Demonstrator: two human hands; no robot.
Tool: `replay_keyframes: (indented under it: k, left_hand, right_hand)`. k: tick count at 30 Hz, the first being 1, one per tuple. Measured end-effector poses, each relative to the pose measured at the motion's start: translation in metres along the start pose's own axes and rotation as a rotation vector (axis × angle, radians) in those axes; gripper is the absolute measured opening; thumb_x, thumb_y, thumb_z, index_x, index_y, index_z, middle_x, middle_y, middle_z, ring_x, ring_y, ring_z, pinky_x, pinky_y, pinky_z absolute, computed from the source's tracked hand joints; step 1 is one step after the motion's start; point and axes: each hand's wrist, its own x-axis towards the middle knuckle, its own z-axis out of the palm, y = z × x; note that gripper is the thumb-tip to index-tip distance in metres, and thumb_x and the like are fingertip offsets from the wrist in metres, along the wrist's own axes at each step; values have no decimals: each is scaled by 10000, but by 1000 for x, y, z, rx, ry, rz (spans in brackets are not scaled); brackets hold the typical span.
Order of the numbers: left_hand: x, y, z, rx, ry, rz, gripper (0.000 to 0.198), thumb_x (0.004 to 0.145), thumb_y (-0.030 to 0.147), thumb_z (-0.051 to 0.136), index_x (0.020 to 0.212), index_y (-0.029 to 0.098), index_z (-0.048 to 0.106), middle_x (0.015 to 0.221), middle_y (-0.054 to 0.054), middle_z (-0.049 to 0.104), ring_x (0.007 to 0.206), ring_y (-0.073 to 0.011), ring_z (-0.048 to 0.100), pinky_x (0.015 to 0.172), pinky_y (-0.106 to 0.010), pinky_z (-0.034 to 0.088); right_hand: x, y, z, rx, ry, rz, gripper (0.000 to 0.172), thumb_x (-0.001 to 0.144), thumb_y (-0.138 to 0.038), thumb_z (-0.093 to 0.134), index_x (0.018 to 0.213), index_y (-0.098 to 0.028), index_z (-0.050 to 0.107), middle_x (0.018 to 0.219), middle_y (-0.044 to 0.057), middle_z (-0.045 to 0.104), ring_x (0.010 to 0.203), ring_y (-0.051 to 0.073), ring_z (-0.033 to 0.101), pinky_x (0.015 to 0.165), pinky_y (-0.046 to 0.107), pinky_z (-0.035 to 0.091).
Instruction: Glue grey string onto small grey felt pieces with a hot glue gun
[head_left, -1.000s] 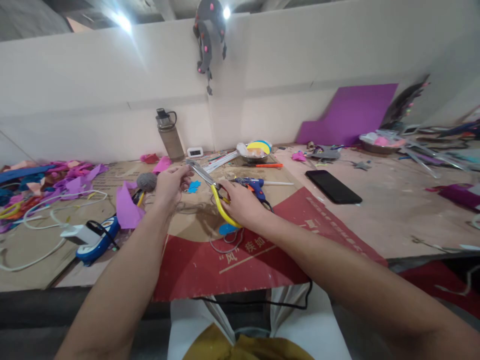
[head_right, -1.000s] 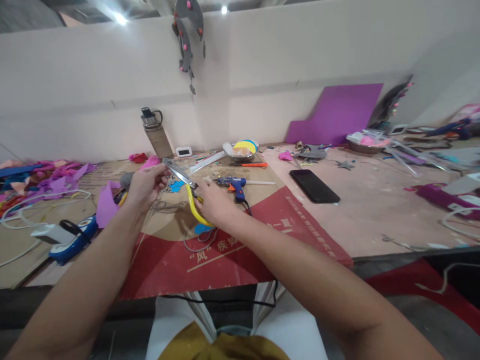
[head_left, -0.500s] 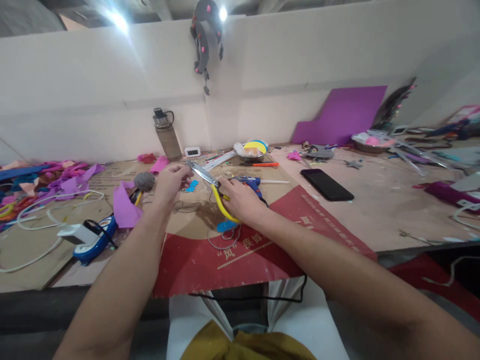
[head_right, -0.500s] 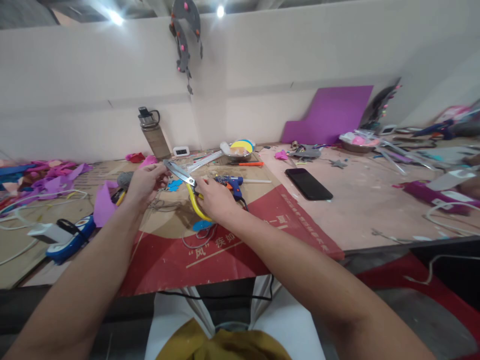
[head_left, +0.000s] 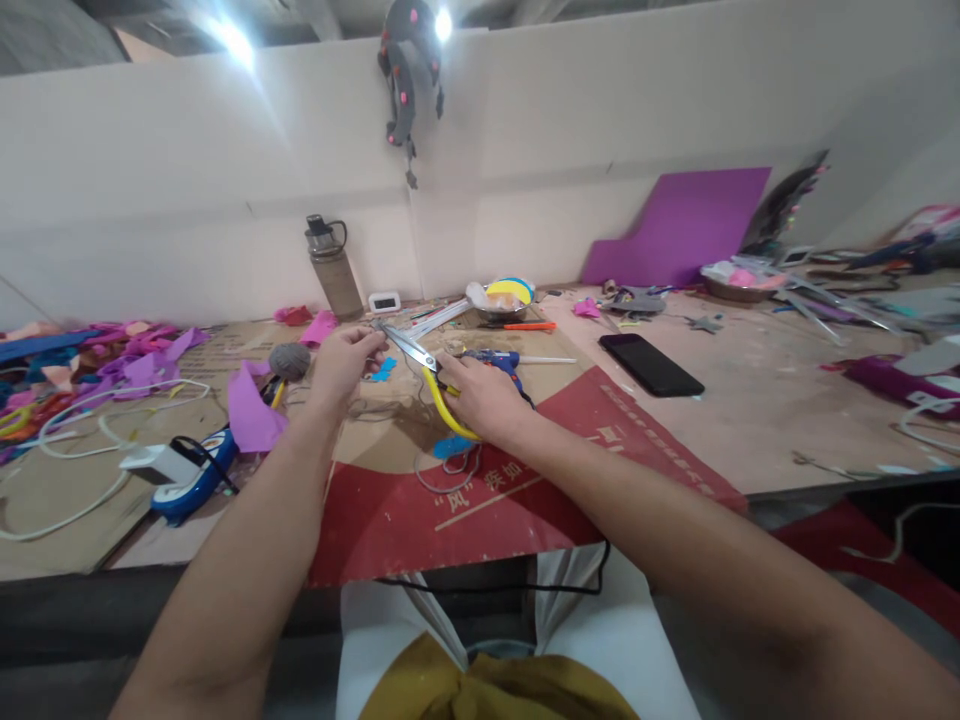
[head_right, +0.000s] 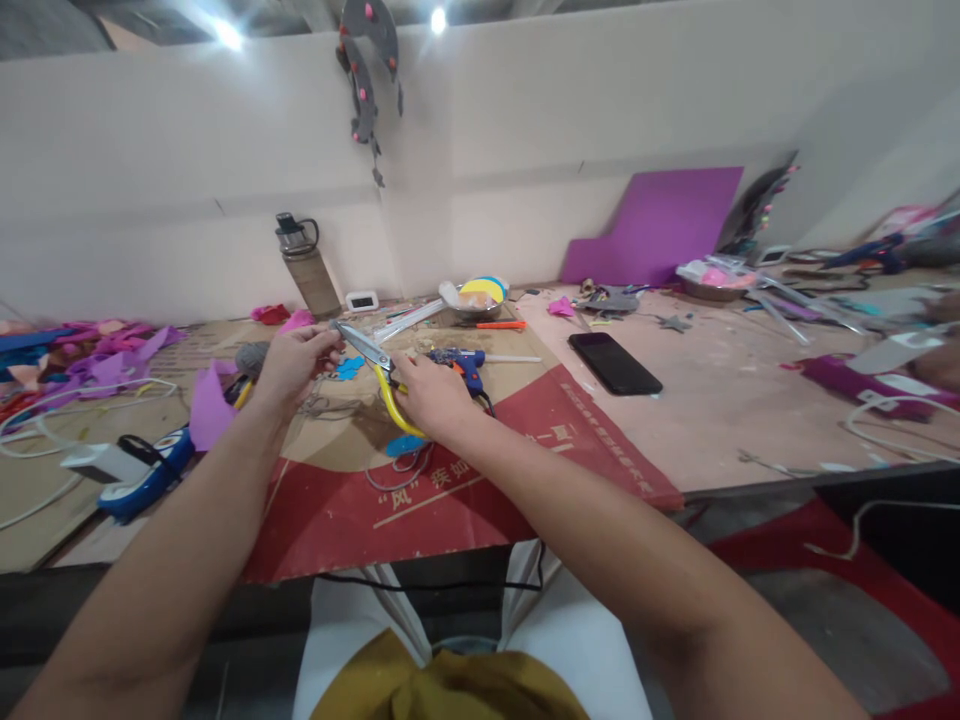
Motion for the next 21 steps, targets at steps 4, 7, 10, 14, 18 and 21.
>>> replay_keyframes:
  k: [4, 7, 10, 14, 18, 21]
  left_hand:
    - [1, -2, -1, -15, -11, -15, 163, 688, 269, 690, 665, 123, 623, 570, -20, 581, 449, -71, 486, 404, -169, 349]
    - [2, -4, -2, -22, -4, -35, 177, 682, 282, 697, 672, 120, 626, 570, -20, 580, 444, -71, 486, 400, -173, 346]
    - [3, -5, -3, -38, 44, -36, 187, 650, 283, 710, 657, 127, 606, 586, -17, 591, 446, -69, 487, 395, -174, 343]
    - [3, -4, -4, -65, 119, -22, 171, 606, 250, 702, 641, 138, 578, 599, 0, 587, 486, -74, 516, 425, -172, 379]
    - [4, -5, -4, -101, 135, -10, 167, 593, 242, 693, 622, 140, 564, 624, -10, 601, 538, -87, 554, 474, -181, 419]
    - [5, -6, -3, -123, 118, -9, 180, 596, 252, 696, 633, 140, 560, 663, -29, 631, 546, -91, 566, 504, -197, 446]
  right_hand:
    - [-1, 1, -2, -18, 11, 11, 414, 907, -327, 428, 1313, -252, 464, 1094, 93, 671, 913, 240, 654, 673, 302, 453]
    - [0, 3, 0, 34, 30, 6, 391, 894, -332, 456, 1269, -242, 519, 1047, 93, 693, 888, 244, 662, 676, 305, 451]
    - [2, 6, 1, 181, 35, 30, 342, 872, -301, 496, 1194, -229, 586, 1025, 85, 713, 889, 233, 666, 713, 296, 452]
    - [2, 13, 0, 409, 21, 94, 299, 853, -213, 512, 1122, -192, 640, 1041, 78, 720, 902, 196, 660, 753, 260, 447]
    - [-14, 26, -11, 431, -69, 138, 272, 833, -257, 551, 1073, -176, 649, 1010, 84, 718, 861, 189, 653, 705, 249, 439]
    - [-33, 38, -21, 257, -84, 175, 309, 787, -330, 602, 1062, -193, 629, 894, 77, 712, 763, 199, 639, 617, 253, 404]
